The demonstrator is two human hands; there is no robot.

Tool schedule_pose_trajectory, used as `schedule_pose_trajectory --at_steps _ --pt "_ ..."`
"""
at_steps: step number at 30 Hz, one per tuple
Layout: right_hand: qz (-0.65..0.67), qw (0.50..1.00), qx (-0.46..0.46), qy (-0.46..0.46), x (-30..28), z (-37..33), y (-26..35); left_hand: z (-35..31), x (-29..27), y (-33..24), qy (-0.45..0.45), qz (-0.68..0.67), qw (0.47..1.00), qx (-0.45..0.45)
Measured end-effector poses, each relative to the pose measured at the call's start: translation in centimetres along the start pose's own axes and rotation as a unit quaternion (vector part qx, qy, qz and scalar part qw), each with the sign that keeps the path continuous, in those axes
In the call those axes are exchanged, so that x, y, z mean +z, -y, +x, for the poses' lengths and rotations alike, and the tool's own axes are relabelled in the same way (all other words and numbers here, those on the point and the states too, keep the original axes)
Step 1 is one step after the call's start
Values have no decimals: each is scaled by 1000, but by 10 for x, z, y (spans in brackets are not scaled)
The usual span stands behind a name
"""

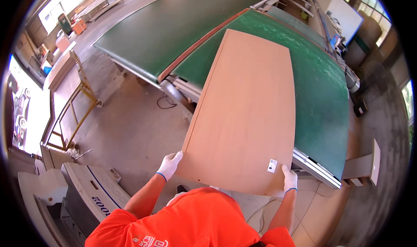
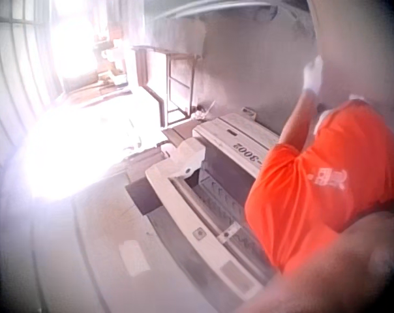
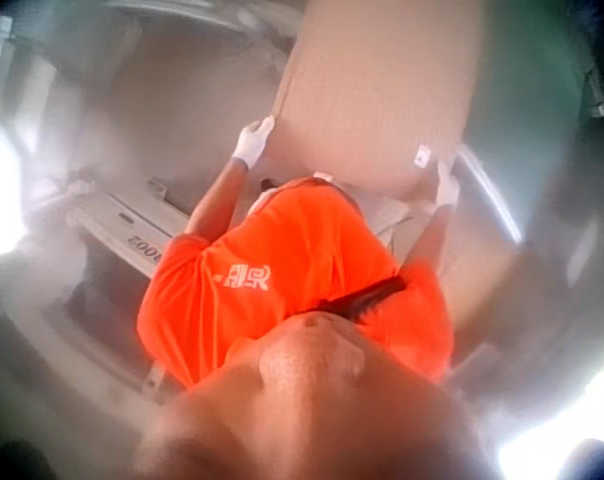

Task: The person operates an edge-banding machine by feeding wood panels into the mechanism by hand, then collects the finished panels and places them onto stacks or nearby worktables.

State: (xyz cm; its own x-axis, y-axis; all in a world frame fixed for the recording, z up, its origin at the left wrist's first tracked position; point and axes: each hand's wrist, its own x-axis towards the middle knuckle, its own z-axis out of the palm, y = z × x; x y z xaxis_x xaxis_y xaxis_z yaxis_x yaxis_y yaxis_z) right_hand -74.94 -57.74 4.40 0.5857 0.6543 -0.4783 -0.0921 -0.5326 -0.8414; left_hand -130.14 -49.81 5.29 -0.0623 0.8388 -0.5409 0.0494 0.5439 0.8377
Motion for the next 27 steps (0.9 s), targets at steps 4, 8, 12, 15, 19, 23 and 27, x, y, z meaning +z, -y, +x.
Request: schedule_pose_trajectory --at_steps 4,8,12,15,19,23,27 --pt "22 999 -20 28 70 -41 -18 6 -80 2 -55 -15 998 22" --pt "59 990 -43 124 131 -95 -31 -8 -176 18 -46 24 998 27" --pt "92 972 74 204 118 -89 -66 -18 -238 2 61 74 994 -45" --pt "11 986 55 157 185 -91 -32 17 -258 27 103 -94 988 -66" --pt "-42 988 2 152 258 -72 31 95 -255 -17 -11 73 997 -32" --pt "45 982 67 171 326 -46 31 137 -320 -54 -66 104 992 37" --pt "189 932 22 310 438 -67 33 136 -435 -90 -79 97 991 -38"
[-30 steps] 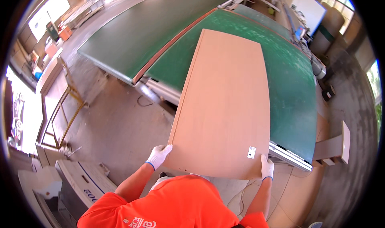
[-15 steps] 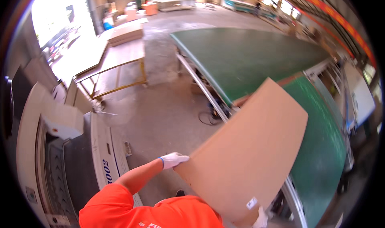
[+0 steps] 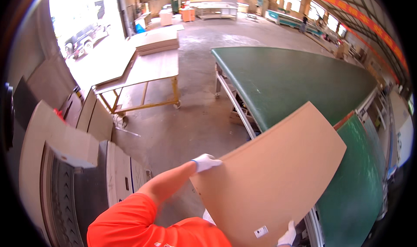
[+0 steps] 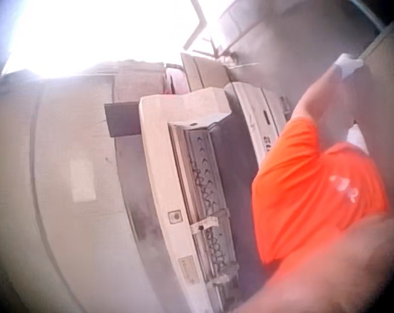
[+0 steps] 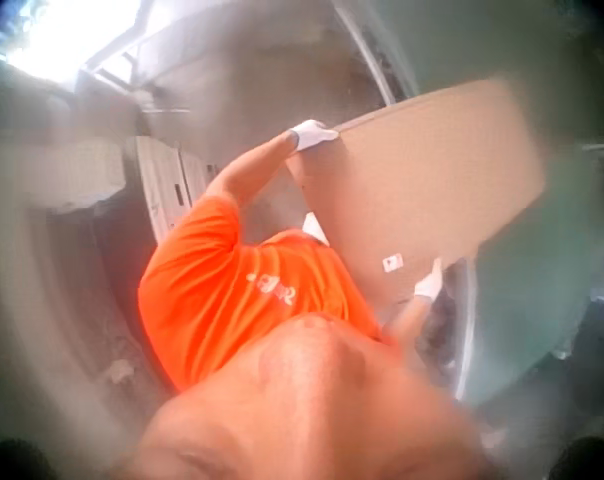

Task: The person operates an edge-banding machine by feeding wood panels into the mechanism by hand, then collects the finished panels and places them onto stacks or nearby worktables.

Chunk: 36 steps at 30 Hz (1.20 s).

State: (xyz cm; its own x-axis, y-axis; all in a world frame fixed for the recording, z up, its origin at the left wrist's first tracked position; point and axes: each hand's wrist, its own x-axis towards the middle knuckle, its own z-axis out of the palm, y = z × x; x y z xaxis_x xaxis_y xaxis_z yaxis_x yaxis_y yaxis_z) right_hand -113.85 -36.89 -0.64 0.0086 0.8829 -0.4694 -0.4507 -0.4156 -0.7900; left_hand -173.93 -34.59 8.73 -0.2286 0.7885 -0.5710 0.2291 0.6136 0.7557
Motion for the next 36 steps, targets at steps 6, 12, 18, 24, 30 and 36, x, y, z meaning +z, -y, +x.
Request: schedule_pose_trajectory --at_steps 6,12,18,24,30,36 --pt "48 998 -39 -23 168 22 -49 42 -88 95 -208 -284 936 22" --pt "139 990 -11 -12 301 73 -98 -18 -31 112 269 -551 781 -121" --pt "171 978 121 -13 522 96 -182 43 -124 166 135 -685 715 35" --pt "28 941 322 96 646 94 -241 129 -223 75 -178 -693 697 -35" --pt "-327 877 91 340 734 176 -126 184 -321 106 -277 -672 687 0" --pt "-732 524 -434 -40 729 477 14 234 -387 120 -358 -658 662 -23"
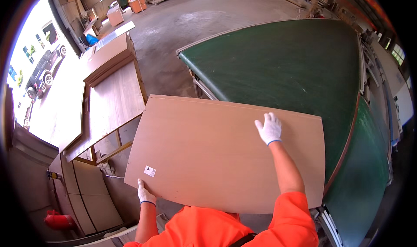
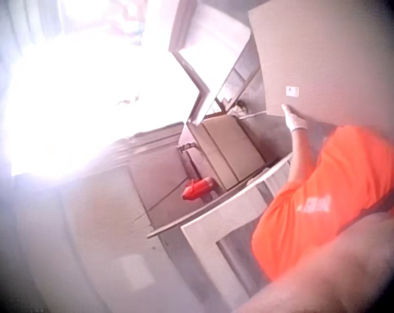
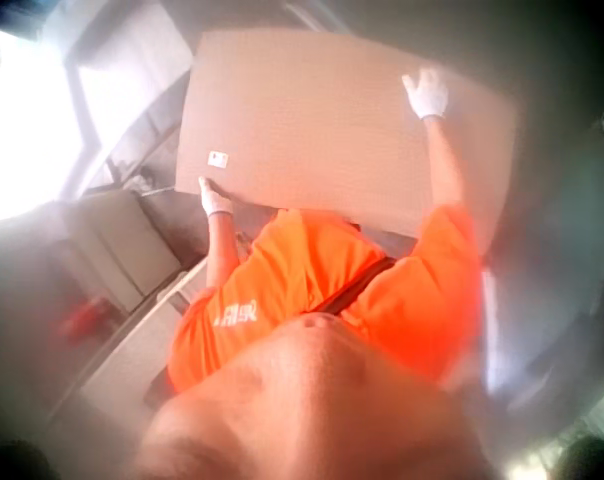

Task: The person operates an edge-banding machine by feeding wood panels into the mechanism by hand, then collects the finished panels and places them onto stacks or nearby worktables.

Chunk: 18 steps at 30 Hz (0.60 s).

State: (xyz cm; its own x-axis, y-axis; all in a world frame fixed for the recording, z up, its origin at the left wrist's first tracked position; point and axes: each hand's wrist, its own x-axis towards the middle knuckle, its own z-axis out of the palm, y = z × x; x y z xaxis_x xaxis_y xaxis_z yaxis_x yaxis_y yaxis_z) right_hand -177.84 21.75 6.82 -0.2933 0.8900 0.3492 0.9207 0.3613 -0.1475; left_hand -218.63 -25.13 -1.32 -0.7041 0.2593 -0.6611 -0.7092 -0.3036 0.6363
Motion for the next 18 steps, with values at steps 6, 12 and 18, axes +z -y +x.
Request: schedule_pose_trajectory --at_steps 6,12,18 --pt "-39 965 -1 261 8 139 -52 54 18 -7 -54 16 998 -14" --pt "-12 935 55 351 17 180 -86 96 57 24 -45 -13 997 -56" --pt "-28 978 34 203 -1 206 -32 44 96 98 18 13 990 -137"
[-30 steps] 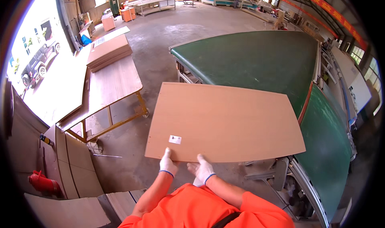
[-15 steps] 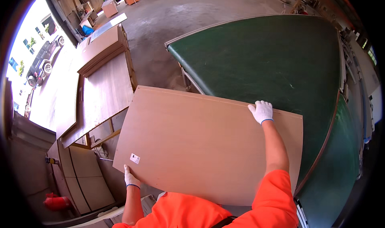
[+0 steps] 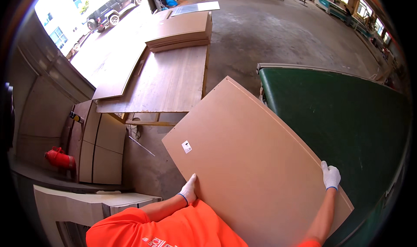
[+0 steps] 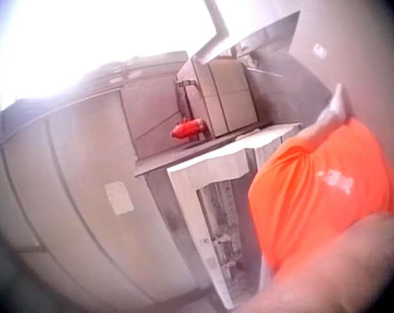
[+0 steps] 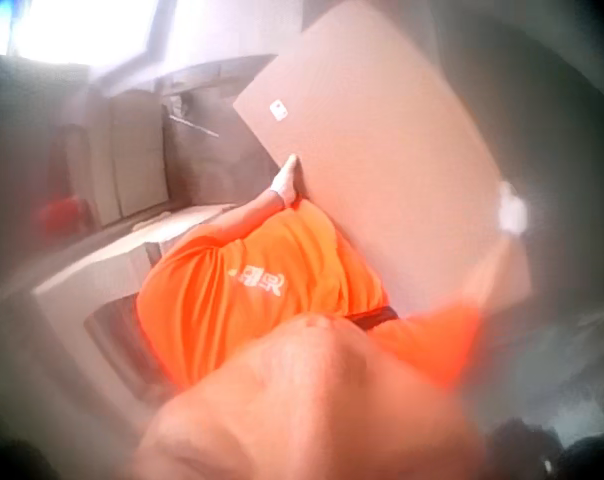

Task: The person operates an edge-banding machine by feeding wood panels into the mechanism by hand, then collects the finished panels and places them onto stacks or nearby worktables.

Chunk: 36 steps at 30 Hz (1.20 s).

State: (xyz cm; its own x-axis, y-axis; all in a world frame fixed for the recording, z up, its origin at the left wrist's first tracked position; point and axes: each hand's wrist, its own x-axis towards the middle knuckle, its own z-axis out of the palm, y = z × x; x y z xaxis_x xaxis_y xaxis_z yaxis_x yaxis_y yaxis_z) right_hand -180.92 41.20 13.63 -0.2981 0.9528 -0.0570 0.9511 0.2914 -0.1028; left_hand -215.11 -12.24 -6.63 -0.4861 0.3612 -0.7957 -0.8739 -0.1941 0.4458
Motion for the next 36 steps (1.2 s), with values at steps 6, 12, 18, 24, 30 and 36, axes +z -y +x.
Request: schedule_pose_trajectory --at_steps 6,12,18,24,30,36 --pt "10 994 -70 -87 -42 27 157 -16 41 -129 -41 -1 999 -28" --pt "64 986 -154 -13 16 28 398 107 -93 -307 -68 -70 985 140" --pt "111 985 -118 59 108 10 650 92 -151 -399 -71 -3 974 213" --pt "124 957 -211 156 160 0 840 155 -222 -532 -132 -116 967 186" --pt "214 921 -138 295 250 -33 835 186 -275 -674 -176 -25 968 179" --pt "242 906 -66 340 317 -110 792 119 -369 -484 -141 27 983 118"
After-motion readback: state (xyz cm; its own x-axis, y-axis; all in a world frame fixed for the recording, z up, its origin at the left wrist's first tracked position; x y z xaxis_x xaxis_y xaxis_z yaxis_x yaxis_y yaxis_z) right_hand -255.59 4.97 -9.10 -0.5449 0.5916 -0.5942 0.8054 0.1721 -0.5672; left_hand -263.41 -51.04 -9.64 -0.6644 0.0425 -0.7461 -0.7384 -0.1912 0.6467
